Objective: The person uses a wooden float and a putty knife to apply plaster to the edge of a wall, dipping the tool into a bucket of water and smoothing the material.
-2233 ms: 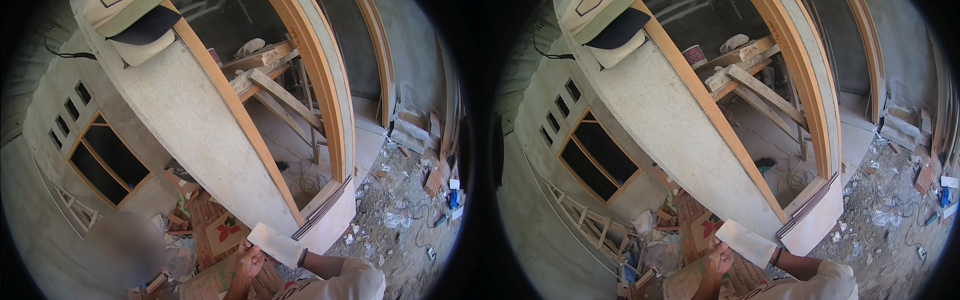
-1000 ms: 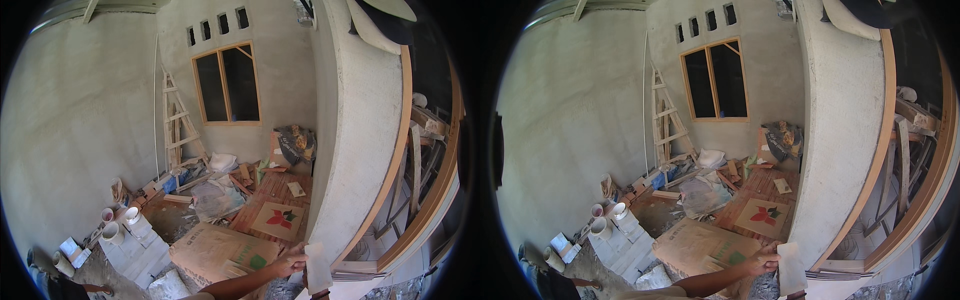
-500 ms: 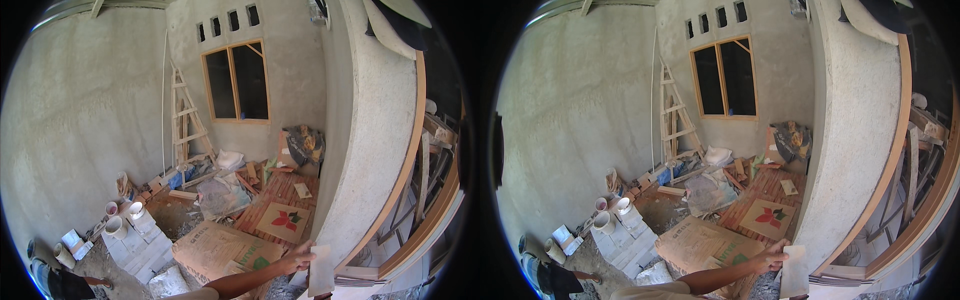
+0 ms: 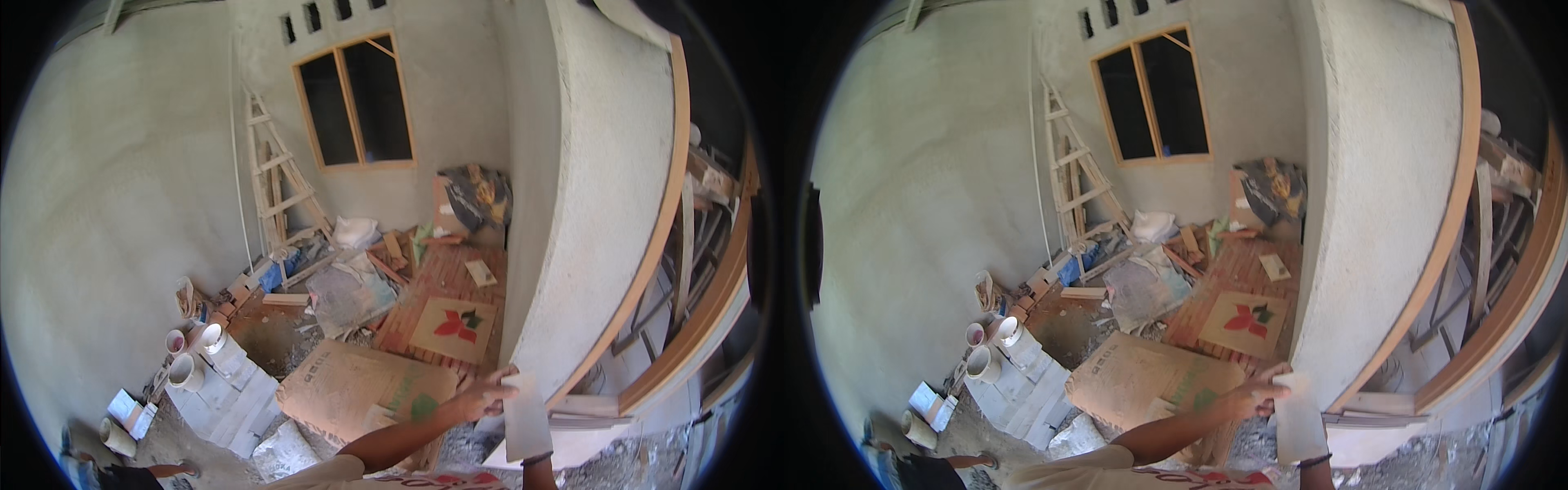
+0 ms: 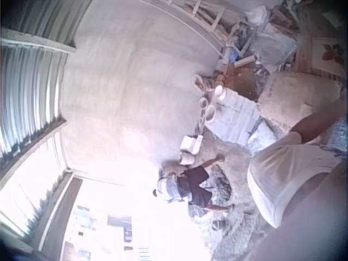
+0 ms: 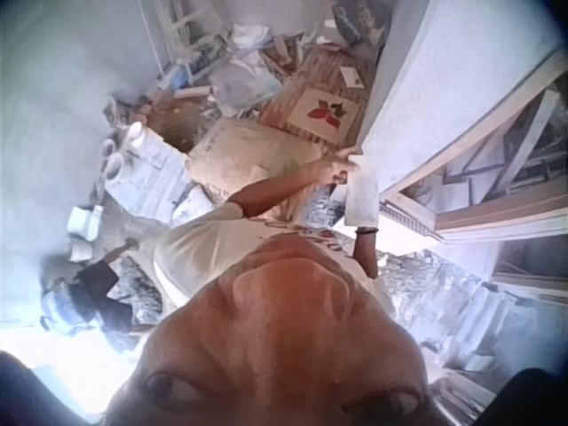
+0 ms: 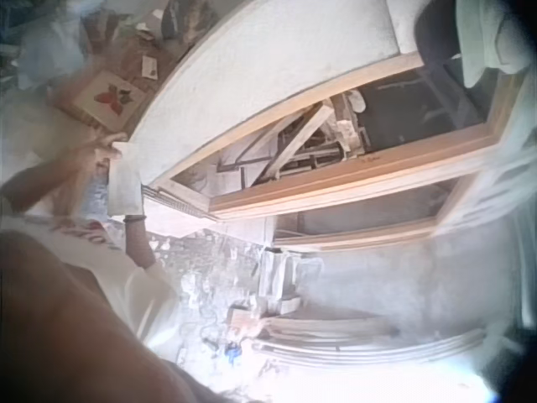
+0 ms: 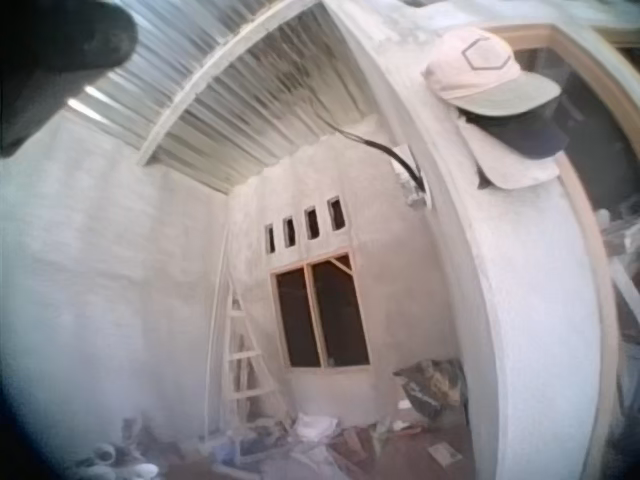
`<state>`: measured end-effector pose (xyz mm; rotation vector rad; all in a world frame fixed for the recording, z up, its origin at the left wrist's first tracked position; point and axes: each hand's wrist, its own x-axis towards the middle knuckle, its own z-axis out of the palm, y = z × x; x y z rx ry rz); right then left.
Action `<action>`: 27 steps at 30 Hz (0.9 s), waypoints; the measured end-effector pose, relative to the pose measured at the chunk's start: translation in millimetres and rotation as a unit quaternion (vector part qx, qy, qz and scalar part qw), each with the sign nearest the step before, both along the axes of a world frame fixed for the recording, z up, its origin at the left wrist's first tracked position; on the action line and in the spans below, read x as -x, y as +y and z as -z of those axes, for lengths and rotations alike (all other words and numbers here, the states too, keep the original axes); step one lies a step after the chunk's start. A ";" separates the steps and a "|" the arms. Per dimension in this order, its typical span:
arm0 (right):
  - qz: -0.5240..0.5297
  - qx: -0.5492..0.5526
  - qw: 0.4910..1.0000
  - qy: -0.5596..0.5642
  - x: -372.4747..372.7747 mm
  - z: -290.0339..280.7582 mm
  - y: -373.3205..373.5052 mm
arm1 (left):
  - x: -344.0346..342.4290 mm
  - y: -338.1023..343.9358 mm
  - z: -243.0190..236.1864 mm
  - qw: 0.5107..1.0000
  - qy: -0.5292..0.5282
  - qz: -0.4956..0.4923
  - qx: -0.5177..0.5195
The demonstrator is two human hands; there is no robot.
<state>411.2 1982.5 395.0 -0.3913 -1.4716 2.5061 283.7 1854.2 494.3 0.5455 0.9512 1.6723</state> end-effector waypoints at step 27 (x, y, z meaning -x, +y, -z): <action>-0.040 0.126 0.968 0.212 -20.7 -13.9 0.6 | -24.9 14.2 15.3 0.994 -0.092 0.004 -0.058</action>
